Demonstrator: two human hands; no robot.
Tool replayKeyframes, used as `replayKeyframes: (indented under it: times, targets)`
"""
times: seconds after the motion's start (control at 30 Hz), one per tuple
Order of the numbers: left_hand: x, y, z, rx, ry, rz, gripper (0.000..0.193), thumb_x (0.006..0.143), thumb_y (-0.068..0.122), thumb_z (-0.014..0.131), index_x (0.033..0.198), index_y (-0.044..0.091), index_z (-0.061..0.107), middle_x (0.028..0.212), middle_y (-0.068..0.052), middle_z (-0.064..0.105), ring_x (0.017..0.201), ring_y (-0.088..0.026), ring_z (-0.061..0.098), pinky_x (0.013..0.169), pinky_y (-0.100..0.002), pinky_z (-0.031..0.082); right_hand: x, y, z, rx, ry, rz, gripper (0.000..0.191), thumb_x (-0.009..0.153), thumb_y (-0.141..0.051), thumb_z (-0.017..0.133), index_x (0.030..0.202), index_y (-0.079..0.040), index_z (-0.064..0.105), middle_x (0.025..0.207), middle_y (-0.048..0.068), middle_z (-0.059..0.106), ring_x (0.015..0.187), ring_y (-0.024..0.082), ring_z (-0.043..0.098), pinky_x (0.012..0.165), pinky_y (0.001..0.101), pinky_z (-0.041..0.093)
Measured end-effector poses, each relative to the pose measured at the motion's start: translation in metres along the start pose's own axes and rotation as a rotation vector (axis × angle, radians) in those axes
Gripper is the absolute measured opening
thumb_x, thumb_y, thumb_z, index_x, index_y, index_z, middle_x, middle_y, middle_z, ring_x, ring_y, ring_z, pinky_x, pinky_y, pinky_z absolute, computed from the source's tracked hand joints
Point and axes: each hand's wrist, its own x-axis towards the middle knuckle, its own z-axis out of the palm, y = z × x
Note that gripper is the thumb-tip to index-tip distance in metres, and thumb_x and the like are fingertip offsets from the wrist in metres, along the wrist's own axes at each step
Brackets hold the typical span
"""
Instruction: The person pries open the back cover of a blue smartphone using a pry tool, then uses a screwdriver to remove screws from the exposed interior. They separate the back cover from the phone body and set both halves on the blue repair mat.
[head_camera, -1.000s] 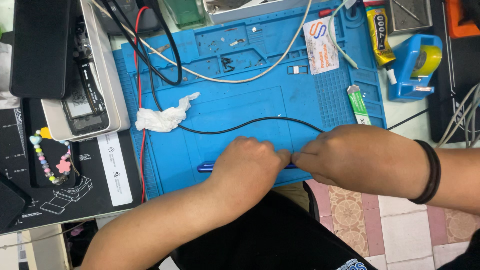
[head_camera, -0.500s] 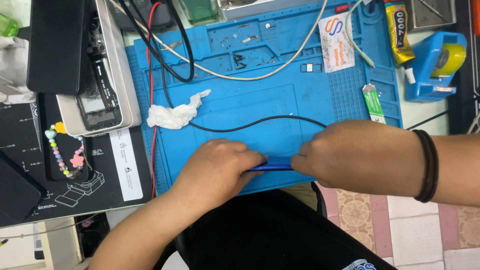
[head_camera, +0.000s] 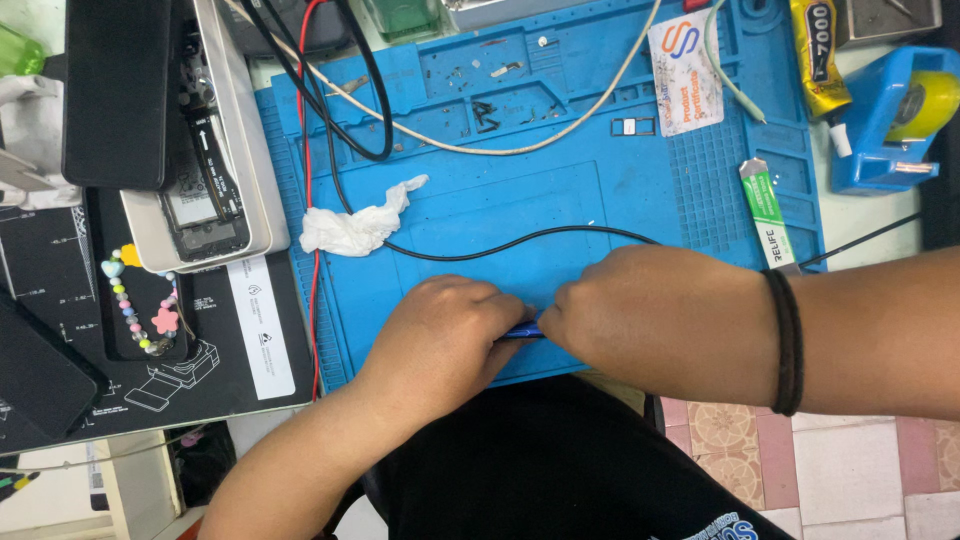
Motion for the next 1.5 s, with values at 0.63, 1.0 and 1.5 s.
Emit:
replayKeyframes:
  times: [0.63,1.0,1.5]
  targets:
    - [-0.038,-0.030,0.024,-0.511,0.229,-0.155,0.025,0.076,0.008,0.088,0.097,0.004,0.075,0.104,-0.012,0.079,0.097,-0.025,0.079,0.083,-0.031,0.062,0.017,-0.003,-0.008,0.103,0.041,-0.118,0.020,0.071,-0.009,0.072,0.091,-0.007,0.071,0.079,0.015,0.070,0.076,0.037,0.071,0.064,0.0477,0.056]
    - [-0.037,-0.031,0.023,-0.533,0.181,-0.150,0.024,0.077,0.008,0.087,0.097,0.004,0.075,0.102,-0.011,0.080,0.095,-0.023,0.080,0.080,-0.031,0.062,0.027,-0.011,-0.018,0.099,-0.110,-0.022,0.016,0.073,-0.016,0.074,0.085,-0.006,0.071,0.072,0.018,0.067,0.065,0.035,0.070,0.059,0.0459,0.057]
    - [-0.029,-0.026,0.023,-0.947,0.716,-0.125,0.065,0.085,-0.003,0.089,0.136,0.004,0.050,0.113,-0.010,0.069,0.103,-0.018,0.071,0.089,-0.032,0.061,-0.013,0.017,0.036,0.463,0.694,0.009,0.028,0.076,-0.015,0.081,0.102,-0.005,0.076,0.074,0.010,0.072,0.063,0.027,0.070,0.054,0.0364,0.053]
